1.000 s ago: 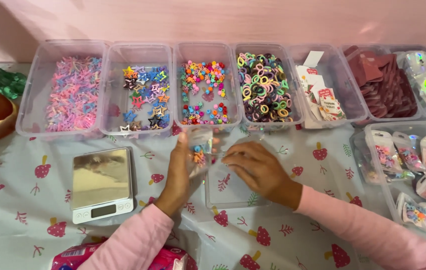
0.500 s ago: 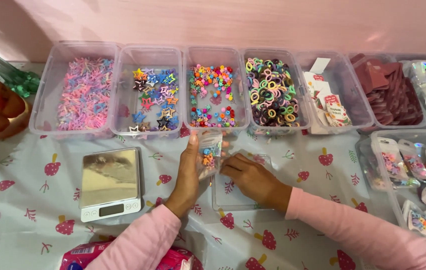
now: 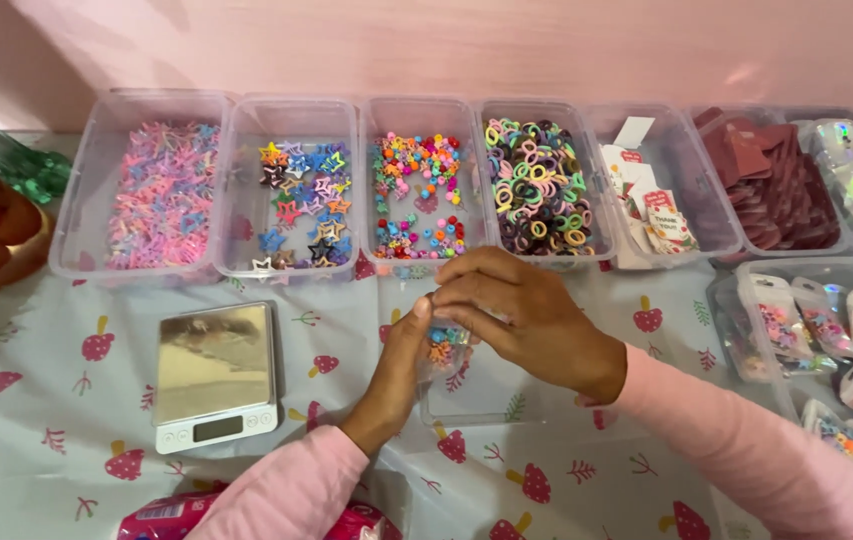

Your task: Packing small colorful beads and charms from storage bins into small plastic bags.

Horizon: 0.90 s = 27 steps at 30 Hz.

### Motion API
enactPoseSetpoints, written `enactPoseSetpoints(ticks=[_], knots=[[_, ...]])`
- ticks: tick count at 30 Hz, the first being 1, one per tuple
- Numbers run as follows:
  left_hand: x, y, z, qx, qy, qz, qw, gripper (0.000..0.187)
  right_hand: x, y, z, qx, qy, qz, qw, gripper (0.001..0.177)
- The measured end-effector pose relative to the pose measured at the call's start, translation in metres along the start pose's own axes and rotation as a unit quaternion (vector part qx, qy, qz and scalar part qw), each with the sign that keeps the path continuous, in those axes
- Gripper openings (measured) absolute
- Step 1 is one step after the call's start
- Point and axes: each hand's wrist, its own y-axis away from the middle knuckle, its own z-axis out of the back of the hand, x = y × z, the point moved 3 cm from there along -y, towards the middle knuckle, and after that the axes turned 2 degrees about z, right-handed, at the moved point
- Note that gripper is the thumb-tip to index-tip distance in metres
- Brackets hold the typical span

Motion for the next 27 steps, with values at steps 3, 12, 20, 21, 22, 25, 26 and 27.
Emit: enactPoseSetpoints(ticks=[3, 12, 20, 21, 22, 25, 26, 27], knots=[[-0.009, 0.007, -0.002, -0.040, 0.090, 0.005, 0.995, 0.069, 0.002, -0.014, 0.013, -0.010, 0.027, -0.017, 0.999, 0.009], [-0.033, 0.002, 0.017, -0.147, 0.146, -0.036, 0.978, 0.063, -0.130, -0.031, 0.001, 0.073, 0.195, 0.025, 0.978, 0.012], [-0.034, -0.003, 0.025, -0.189, 0.183, 0.007, 0.965, 0.065, -0.189, -0.056, -0.052, 0.245, 0.348, 0.015, 0.905, 0.038], [-0.032, -0.003, 0.026, -0.190, 0.186, 0.012, 0.964, 0.065, -0.188, -0.057, -0.057, 0.273, 0.364, 0.009, 0.890, 0.031], [-0.037, -0.004, 0.025, -0.190, 0.184, 0.013, 0.964, 0.065, -0.194, -0.058, -0.059, 0.272, 0.363, 0.009, 0.891, 0.031], [-0.042, -0.003, 0.023, -0.208, 0.116, 0.049, 0.970, 0.068, -0.202, -0.056, -0.067, 0.317, 0.382, 0.011, 0.868, 0.019], [-0.043, -0.003, 0.022, -0.195, 0.109, 0.036, 0.974, 0.067, -0.200, -0.056, -0.066, 0.317, 0.383, 0.016, 0.868, 0.012], [-0.042, -0.003, 0.022, -0.182, 0.103, 0.023, 0.978, 0.067, -0.197, -0.055, -0.066, 0.318, 0.383, 0.023, 0.867, 0.005]])
